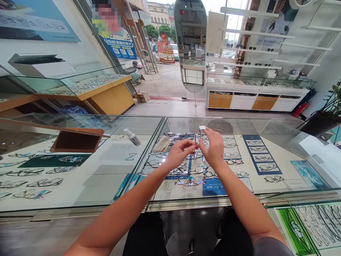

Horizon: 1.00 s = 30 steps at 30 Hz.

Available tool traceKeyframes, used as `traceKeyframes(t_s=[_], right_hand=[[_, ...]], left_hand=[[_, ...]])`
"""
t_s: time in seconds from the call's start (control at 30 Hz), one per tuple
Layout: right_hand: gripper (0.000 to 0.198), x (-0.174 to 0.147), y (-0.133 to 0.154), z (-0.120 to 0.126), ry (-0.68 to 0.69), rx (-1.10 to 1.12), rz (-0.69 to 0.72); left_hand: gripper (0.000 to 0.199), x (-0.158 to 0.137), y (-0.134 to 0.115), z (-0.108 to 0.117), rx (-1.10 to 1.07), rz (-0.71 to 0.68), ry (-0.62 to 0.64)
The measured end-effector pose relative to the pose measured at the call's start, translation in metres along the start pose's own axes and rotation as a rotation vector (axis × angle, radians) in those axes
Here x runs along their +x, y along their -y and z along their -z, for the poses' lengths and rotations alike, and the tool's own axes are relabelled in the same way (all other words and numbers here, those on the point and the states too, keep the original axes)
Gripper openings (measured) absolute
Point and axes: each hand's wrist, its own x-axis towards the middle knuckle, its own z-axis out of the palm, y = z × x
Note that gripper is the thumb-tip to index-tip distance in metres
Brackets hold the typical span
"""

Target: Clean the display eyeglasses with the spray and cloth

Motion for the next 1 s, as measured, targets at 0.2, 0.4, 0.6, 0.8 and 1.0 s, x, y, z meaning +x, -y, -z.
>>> traceKeyframes(t_s=[0.2,0.4,0.6,0.8,1.0], right_hand=[[0.051,0.002,-0.002,0.002,0.029,-0.017,0.015],[0.053,0.003,-0.006,0.004,0.059,-0.014,-0.053],[0.054,0.0,-0.009,0.001,0.161,0.053,-0.167],[0.06,-0.001,-0.01,0.0,0.286,0.066,-0.198],[0.045,-0.001,0.008,0.002,0.385,0.328,-0.096]], left_hand=[[0.04,0.002,0.0,0.002,-0.03,-0.022,-0.053],[0.055,0.008,-0.002,0.011,-0.116,-0.01,-0.203],[0.058,0.012,-0.006,0.018,-0.141,-0.06,-0.306],[0.047,0.01,-0.005,0.018,-0.04,-0.083,-0.239],[0.028,0.005,-0.005,0.013,0.115,-0.158,-0.116]])
